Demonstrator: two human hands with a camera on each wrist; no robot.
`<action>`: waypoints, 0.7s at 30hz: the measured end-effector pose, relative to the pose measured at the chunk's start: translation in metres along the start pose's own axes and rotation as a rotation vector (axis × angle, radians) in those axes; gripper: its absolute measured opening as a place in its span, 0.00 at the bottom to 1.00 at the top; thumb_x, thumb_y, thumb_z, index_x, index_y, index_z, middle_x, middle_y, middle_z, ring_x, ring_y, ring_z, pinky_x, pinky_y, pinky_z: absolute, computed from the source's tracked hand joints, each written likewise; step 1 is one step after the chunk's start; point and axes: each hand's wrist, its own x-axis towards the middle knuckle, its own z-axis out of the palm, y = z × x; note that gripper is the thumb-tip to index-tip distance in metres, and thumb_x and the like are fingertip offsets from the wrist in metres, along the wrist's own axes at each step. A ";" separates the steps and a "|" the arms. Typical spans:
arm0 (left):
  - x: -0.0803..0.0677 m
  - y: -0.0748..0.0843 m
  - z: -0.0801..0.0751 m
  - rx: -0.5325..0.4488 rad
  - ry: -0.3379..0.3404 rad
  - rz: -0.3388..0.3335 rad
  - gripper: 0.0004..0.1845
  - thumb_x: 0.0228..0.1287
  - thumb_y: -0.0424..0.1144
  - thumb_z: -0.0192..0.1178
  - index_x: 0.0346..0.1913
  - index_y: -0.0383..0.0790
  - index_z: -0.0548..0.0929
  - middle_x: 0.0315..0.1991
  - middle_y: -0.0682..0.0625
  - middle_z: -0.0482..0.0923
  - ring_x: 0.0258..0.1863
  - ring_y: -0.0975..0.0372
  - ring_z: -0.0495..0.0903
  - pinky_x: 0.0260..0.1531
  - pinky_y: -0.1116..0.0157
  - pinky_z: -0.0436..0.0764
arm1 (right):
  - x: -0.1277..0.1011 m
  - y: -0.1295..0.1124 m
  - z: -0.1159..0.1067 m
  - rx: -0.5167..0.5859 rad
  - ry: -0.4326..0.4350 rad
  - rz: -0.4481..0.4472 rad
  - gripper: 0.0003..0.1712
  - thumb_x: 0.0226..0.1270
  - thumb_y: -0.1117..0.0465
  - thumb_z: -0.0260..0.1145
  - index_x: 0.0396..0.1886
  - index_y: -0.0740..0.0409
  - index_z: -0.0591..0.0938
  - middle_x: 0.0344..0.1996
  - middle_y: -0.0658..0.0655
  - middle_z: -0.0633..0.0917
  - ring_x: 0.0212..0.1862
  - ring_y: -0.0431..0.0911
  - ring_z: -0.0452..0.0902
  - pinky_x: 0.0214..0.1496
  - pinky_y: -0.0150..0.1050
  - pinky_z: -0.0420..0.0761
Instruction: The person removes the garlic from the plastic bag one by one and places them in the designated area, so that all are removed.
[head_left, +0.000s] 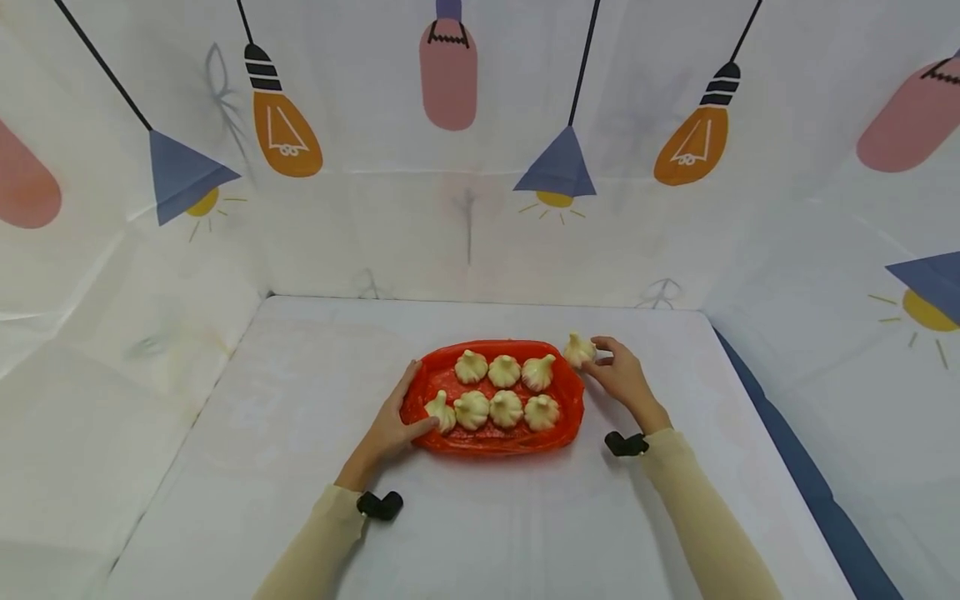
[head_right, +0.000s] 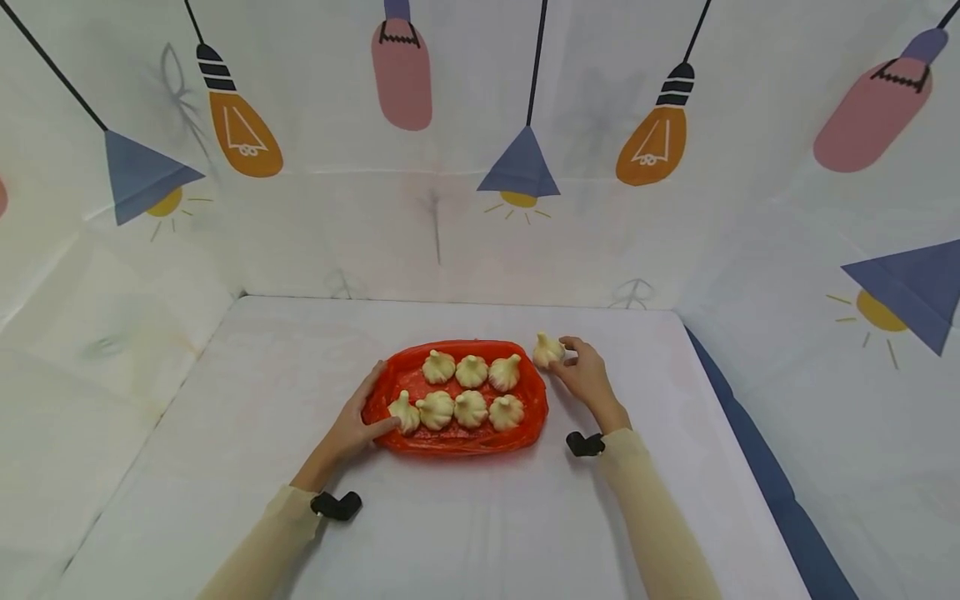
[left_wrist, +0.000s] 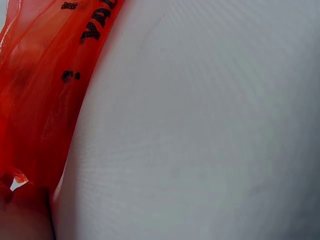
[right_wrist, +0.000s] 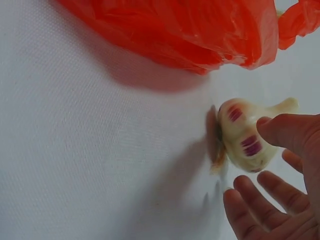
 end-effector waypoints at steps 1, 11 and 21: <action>0.000 0.000 0.000 0.007 -0.001 -0.001 0.56 0.60 0.40 0.73 0.84 0.50 0.48 0.85 0.47 0.42 0.84 0.45 0.43 0.78 0.36 0.48 | 0.000 0.000 -0.001 -0.006 0.002 -0.005 0.33 0.71 0.56 0.68 0.70 0.63 0.72 0.67 0.71 0.75 0.60 0.65 0.80 0.55 0.56 0.86; -0.001 0.001 0.000 0.045 0.006 0.003 0.55 0.60 0.46 0.73 0.84 0.55 0.49 0.85 0.49 0.42 0.84 0.46 0.44 0.77 0.36 0.49 | 0.000 -0.018 -0.014 -0.034 0.045 -0.119 0.33 0.71 0.60 0.68 0.72 0.65 0.71 0.66 0.74 0.75 0.61 0.68 0.79 0.58 0.63 0.83; -0.001 0.001 -0.002 0.060 -0.005 -0.006 0.54 0.60 0.43 0.73 0.84 0.55 0.51 0.85 0.49 0.42 0.84 0.46 0.44 0.78 0.36 0.49 | 0.004 -0.047 -0.018 -0.023 -0.002 -0.188 0.35 0.70 0.60 0.70 0.73 0.62 0.70 0.67 0.73 0.75 0.62 0.67 0.79 0.58 0.61 0.84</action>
